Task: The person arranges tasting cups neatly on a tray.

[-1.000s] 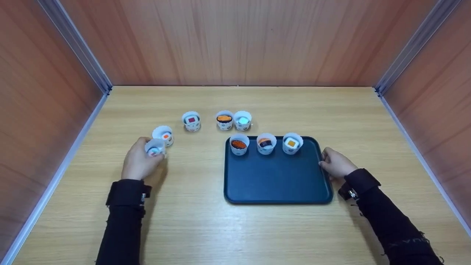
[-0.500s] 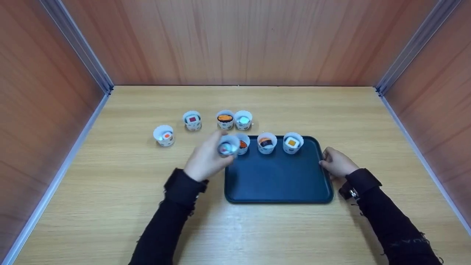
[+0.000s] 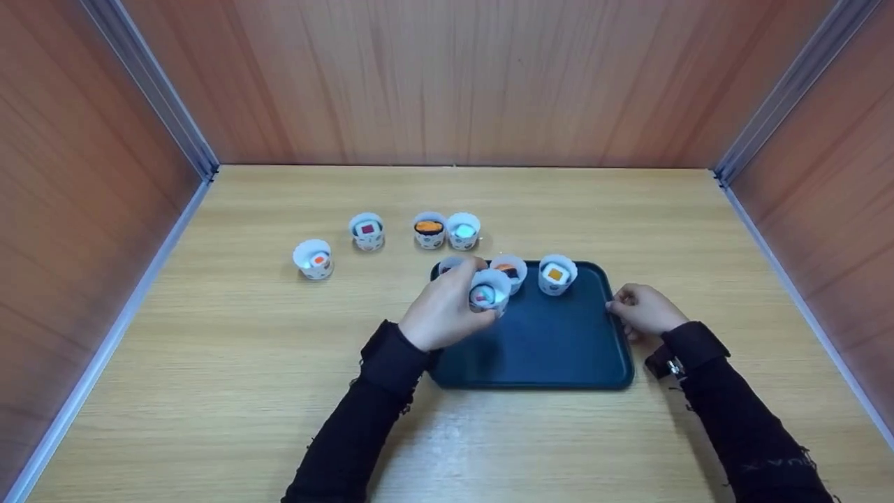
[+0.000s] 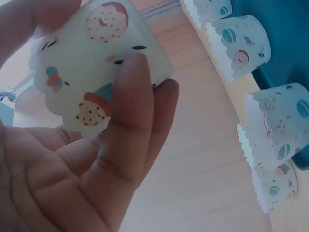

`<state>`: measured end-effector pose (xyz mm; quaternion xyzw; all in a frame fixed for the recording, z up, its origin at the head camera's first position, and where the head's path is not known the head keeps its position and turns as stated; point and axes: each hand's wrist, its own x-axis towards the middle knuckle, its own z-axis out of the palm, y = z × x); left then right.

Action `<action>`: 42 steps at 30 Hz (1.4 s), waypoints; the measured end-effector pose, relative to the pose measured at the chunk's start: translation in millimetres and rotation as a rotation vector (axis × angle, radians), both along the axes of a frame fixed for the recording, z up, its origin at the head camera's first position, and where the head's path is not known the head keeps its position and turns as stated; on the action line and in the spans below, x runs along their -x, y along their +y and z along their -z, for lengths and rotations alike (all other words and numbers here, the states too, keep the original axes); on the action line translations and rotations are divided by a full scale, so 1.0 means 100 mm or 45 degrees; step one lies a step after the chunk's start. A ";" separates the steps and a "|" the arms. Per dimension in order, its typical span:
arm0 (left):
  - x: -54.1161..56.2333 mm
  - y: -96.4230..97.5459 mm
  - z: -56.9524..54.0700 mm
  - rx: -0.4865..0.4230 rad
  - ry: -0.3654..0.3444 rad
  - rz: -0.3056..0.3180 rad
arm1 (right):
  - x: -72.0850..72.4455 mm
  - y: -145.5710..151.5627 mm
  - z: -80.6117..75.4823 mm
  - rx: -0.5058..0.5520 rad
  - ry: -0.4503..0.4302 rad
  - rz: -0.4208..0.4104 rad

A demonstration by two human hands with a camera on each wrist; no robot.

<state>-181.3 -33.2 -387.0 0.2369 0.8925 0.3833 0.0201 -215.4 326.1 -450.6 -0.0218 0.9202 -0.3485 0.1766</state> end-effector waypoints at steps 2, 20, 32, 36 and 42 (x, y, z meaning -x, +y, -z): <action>0.00 0.00 0.00 0.000 0.001 -0.008 | 0.02 0.00 -0.06 0.019 0.016 0.030; -0.11 0.00 -0.07 0.039 0.170 -0.008 | -0.22 -1.06 -0.64 0.647 0.572 -0.328; -0.12 0.05 -0.02 -0.007 0.162 -0.002 | -0.31 -1.47 -0.33 0.557 0.556 -0.554; -0.13 0.08 -0.02 -0.001 0.149 -0.004 | -0.33 -1.52 -0.30 0.537 0.592 -0.482; -0.13 0.10 0.02 -0.030 0.157 0.027 | -0.34 -1.53 -0.29 0.520 0.655 -0.398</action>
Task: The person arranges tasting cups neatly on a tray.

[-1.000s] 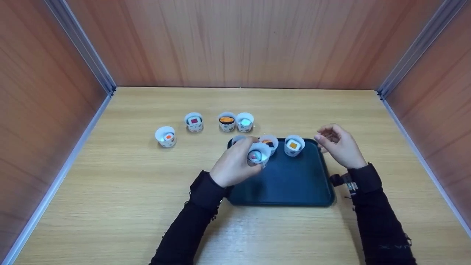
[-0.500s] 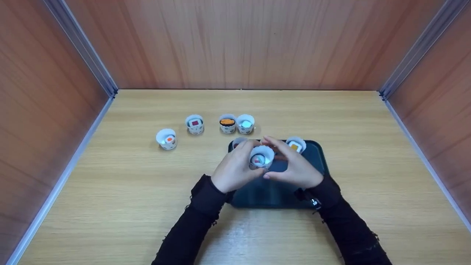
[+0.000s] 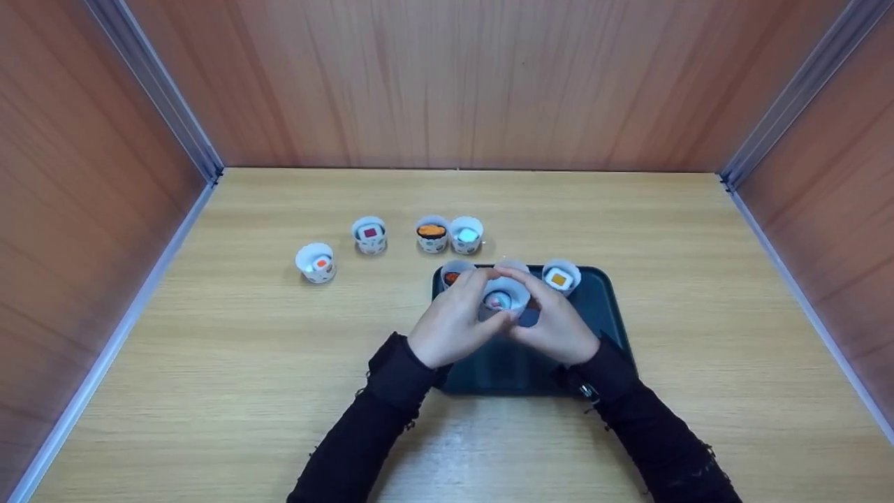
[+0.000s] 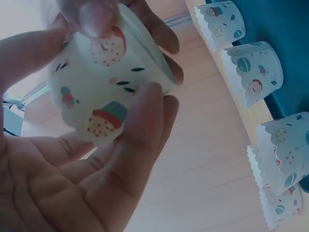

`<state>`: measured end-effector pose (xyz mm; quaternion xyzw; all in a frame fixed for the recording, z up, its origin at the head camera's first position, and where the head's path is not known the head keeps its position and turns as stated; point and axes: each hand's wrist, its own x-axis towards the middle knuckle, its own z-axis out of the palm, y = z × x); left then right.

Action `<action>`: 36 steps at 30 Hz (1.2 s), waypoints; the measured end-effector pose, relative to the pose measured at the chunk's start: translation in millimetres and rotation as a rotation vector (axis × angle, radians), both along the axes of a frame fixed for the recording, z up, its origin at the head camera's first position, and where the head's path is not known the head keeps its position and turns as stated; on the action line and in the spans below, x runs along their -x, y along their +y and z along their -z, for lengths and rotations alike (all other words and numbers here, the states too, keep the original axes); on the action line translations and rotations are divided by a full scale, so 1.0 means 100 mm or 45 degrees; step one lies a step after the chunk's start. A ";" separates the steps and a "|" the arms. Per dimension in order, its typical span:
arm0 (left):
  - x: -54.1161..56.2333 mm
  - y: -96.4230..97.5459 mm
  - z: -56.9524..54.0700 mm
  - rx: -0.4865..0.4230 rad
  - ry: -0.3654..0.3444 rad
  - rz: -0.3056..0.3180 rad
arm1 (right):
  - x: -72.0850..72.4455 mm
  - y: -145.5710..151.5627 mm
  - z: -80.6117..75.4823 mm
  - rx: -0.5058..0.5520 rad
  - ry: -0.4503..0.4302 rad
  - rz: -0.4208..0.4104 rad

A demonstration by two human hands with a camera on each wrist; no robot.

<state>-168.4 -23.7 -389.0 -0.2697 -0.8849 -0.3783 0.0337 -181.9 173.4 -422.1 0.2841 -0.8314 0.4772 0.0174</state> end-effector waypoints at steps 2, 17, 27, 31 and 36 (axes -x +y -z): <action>0.01 -0.01 0.02 -0.018 0.044 0.009 | 0.00 0.02 0.00 0.005 0.019 0.012; 0.14 -0.49 0.35 0.071 -0.067 -0.356 | 0.09 0.68 -0.11 0.040 0.064 0.357; 0.36 -0.61 0.56 0.366 -0.473 -0.412 | 0.32 1.25 -0.08 0.042 -0.090 0.472; 0.41 -0.59 0.59 0.416 -0.494 -0.381 | 0.44 1.35 -0.01 -0.020 -0.182 0.490; 0.44 -0.55 0.60 0.435 -0.478 -0.330 | 0.57 1.39 0.08 -0.108 -0.277 0.485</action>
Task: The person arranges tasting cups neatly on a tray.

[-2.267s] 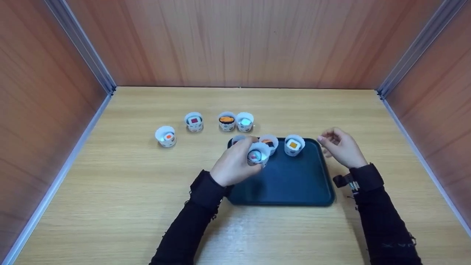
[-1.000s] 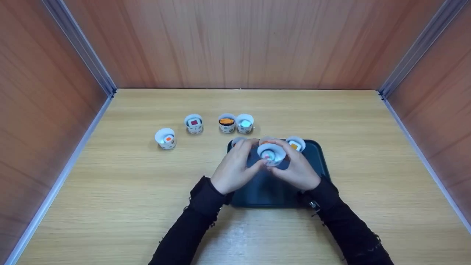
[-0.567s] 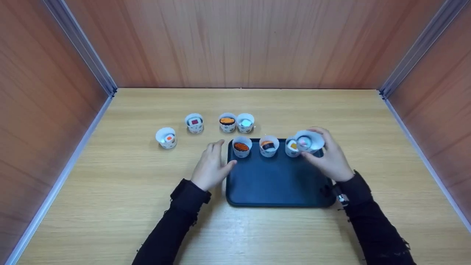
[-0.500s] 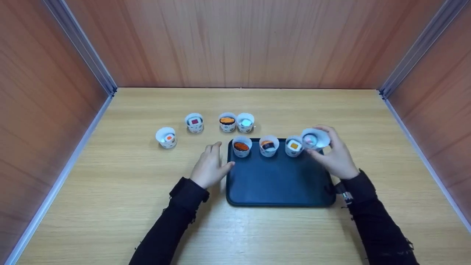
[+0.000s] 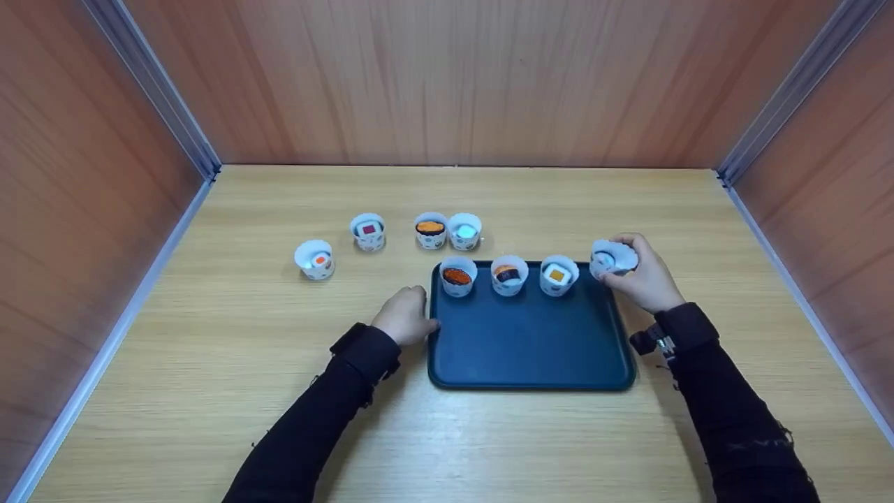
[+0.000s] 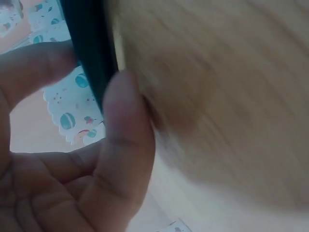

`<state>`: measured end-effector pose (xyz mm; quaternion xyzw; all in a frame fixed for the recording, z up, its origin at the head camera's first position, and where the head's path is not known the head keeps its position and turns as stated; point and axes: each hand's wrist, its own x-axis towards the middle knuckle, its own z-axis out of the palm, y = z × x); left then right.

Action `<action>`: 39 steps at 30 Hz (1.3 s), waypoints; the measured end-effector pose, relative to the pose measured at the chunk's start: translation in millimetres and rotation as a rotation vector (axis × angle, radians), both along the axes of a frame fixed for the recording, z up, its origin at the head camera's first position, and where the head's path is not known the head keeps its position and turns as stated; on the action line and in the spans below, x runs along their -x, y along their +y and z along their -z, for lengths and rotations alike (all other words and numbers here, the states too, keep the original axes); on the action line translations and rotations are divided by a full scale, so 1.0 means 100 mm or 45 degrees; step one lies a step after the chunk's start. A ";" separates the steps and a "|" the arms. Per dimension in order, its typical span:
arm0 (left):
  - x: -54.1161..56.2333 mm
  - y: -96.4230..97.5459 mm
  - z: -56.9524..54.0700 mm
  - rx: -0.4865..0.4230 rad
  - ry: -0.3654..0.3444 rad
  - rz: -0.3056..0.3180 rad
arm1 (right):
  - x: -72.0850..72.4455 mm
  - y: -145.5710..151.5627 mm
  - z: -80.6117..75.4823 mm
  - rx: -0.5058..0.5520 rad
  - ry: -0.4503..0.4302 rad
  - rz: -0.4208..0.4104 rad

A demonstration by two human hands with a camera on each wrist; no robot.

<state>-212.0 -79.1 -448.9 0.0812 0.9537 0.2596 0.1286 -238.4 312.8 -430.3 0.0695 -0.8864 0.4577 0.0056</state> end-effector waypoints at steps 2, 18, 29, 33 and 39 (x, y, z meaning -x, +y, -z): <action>0.01 0.01 0.01 -0.011 -0.007 0.017 | 0.04 0.00 0.04 -0.025 -0.038 -0.014; 0.01 0.02 0.04 -0.094 -0.014 0.027 | 0.14 -0.11 0.15 -0.270 -0.183 -0.126; 0.00 0.04 0.02 -0.083 -0.022 0.031 | 0.15 -0.17 0.15 -0.359 -0.213 -0.165; 0.00 0.04 0.03 -0.094 -0.033 0.031 | 0.15 -0.16 0.15 -0.366 -0.217 -0.174; 0.00 0.05 0.04 -0.106 -0.012 0.051 | 0.14 -0.15 0.16 -0.369 -0.239 -0.161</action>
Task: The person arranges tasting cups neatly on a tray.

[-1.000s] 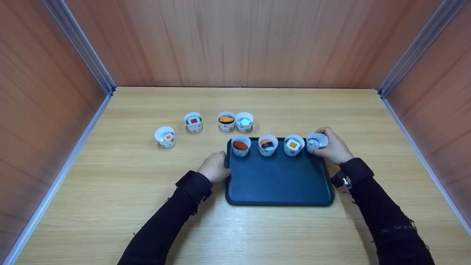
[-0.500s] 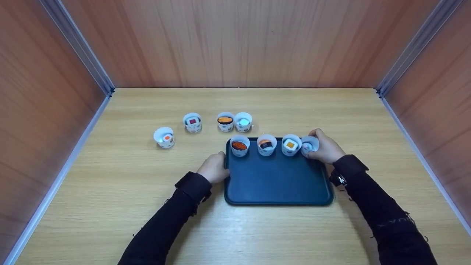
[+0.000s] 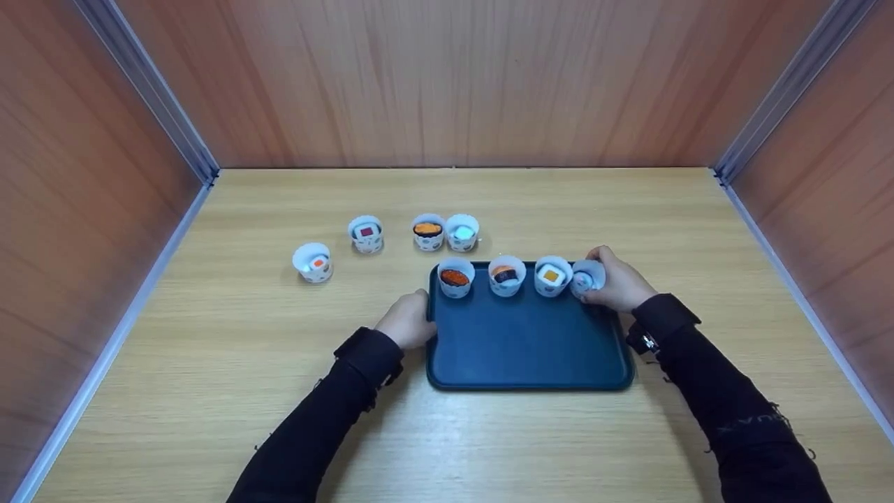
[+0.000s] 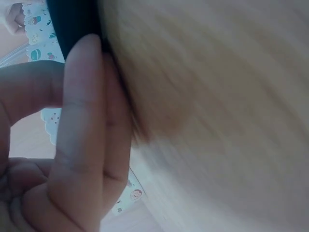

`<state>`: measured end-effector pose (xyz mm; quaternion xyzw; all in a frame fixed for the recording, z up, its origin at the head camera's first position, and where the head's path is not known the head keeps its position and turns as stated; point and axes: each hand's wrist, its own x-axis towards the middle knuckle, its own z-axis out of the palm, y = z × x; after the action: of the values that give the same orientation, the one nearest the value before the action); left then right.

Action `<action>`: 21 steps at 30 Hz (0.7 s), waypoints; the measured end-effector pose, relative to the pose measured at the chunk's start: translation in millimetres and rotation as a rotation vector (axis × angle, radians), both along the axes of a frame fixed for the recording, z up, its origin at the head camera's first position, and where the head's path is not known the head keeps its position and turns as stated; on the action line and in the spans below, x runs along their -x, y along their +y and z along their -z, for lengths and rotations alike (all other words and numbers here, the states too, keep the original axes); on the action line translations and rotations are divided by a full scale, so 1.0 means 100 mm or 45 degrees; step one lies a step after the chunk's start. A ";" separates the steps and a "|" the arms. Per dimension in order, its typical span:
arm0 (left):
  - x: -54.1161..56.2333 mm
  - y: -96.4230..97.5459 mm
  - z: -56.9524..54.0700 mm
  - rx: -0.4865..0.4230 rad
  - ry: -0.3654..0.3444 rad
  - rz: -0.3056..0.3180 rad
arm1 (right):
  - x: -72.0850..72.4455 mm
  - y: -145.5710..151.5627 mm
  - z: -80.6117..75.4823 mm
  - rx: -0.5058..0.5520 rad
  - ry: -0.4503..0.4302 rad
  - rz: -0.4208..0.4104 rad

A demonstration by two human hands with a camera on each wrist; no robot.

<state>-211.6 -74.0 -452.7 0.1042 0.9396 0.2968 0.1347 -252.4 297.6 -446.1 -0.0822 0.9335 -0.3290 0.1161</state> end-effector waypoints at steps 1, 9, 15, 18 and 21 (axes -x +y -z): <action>0.00 0.00 0.00 -0.001 0.004 0.003 | -0.01 0.00 -0.01 0.003 -0.010 0.007; -0.01 -0.01 0.01 -0.011 -0.006 -0.014 | -0.13 0.13 -0.07 0.190 0.016 0.108; -0.02 -0.02 0.00 -0.013 0.016 -0.001 | -0.33 0.26 -0.06 0.222 0.041 0.199; -0.02 -0.02 0.00 -0.009 0.034 0.012 | -0.41 0.29 -0.03 0.181 0.027 0.198; -0.02 -0.02 0.01 -0.011 0.026 0.016 | -0.48 0.29 0.01 0.134 0.001 0.185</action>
<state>-209.3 -75.8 -453.4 0.1137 0.9390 0.2989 0.1266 -204.7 326.8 -447.0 -0.0202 0.9186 -0.3850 0.0869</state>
